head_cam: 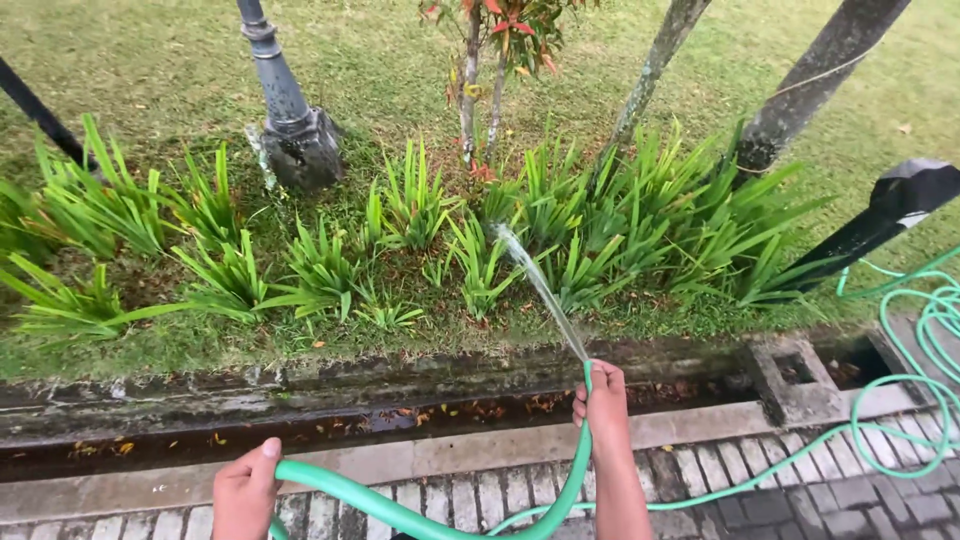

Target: The person waters a row of plants along a brick walkway using a green hose held in both hands. They move the stream of water back and forth across the foliage and soil while walking along the path.

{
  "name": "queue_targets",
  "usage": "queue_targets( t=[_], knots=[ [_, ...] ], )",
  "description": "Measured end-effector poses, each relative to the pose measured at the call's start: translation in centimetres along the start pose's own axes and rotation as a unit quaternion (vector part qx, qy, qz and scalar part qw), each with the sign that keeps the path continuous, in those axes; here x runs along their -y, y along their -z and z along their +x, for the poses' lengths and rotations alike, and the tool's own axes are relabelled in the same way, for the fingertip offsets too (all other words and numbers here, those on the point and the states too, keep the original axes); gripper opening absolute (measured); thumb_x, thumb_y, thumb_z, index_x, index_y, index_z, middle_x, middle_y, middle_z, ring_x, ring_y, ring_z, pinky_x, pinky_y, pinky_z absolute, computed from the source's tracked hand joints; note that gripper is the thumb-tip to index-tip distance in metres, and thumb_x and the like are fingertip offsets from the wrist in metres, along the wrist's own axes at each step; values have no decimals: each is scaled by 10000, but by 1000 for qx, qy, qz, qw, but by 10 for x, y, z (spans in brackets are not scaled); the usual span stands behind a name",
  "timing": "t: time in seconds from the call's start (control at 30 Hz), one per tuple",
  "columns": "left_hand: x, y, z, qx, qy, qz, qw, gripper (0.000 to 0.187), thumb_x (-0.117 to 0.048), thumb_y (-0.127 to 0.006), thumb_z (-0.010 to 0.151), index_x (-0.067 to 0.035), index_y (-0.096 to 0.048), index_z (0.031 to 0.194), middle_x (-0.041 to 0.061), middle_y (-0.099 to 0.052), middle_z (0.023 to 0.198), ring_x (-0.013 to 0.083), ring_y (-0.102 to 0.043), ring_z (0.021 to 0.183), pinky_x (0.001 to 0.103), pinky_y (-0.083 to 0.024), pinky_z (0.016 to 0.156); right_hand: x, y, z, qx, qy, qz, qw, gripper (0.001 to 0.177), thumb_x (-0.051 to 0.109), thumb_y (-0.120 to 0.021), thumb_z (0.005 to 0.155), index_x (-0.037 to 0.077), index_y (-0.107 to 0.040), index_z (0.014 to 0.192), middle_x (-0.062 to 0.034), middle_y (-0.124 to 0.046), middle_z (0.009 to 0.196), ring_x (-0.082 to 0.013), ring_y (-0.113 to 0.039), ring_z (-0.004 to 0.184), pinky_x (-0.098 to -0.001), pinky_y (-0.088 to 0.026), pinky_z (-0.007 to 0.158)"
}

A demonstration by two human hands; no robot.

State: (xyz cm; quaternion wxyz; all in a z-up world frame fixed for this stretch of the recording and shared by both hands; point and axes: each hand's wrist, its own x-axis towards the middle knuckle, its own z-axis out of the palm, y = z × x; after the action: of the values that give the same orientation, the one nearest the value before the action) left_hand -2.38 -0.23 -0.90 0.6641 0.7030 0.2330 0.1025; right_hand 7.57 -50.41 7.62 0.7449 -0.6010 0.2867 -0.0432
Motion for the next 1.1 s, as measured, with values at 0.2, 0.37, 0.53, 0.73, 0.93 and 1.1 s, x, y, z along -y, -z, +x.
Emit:
queue_targets(
  t=[0.2, 0.37, 0.53, 0.73, 0.93, 1.1],
  knots=[
    [13, -27, -14, -6, -8, 10, 1000, 466, -325, -675, 981, 26, -670, 675, 8, -486, 549, 89, -385, 509, 303, -266, 465, 6, 34, 18, -12, -2, 21, 1000, 201, 283, -452, 1056, 135, -468, 1192, -34, -469, 679, -108, -389, 453, -289, -306, 379],
    [0, -48, -27, 4, -31, 11, 999, 440, -324, -688, 963, 15, -680, 683, -3, -498, 553, 77, -398, 515, 297, -281, 464, 3, 69, 38, -50, 29, 36, 998, 193, 268, -444, 1058, 137, -447, 1200, -30, -464, 683, -108, -383, 453, -288, -316, 376],
    [0, -45, -38, -11, -8, 7, 1000, 426, -313, -696, 964, 33, -688, 716, 8, -466, 565, 97, -367, 519, 315, -256, 468, -1, 58, 32, -18, 8, -23, 1000, 194, 260, -470, 1045, 151, -483, 1204, -34, -493, 693, -115, -402, 460, -294, -317, 377],
    [-8, -20, -38, -38, -59, 24, 997, 459, -351, -645, 982, 18, -665, 709, 25, -552, 586, 100, -468, 554, 305, -359, 505, -13, 4, 26, 100, -43, -30, 994, 218, 313, -476, 1032, 183, -495, 1206, -42, -483, 674, -133, -403, 440, -309, -323, 363],
    [-7, 2, -43, -52, -57, 4, 997, 517, -338, -611, 1027, 29, -642, 664, 30, -523, 595, 105, -432, 564, 308, -326, 516, 6, -29, 16, 148, -64, -31, 986, 230, 300, -479, 1027, 155, -486, 1206, -40, -472, 670, -137, -402, 440, -317, -323, 364],
    [5, 14, -39, -54, -61, 0, 997, 519, -315, -594, 1042, 13, -608, 640, 14, -475, 580, 99, -390, 545, 308, -284, 498, 8, -39, 19, 152, -53, -36, 986, 238, 296, -481, 1031, 147, -481, 1215, -44, -467, 665, -138, -401, 441, -322, -320, 362]
  ],
)
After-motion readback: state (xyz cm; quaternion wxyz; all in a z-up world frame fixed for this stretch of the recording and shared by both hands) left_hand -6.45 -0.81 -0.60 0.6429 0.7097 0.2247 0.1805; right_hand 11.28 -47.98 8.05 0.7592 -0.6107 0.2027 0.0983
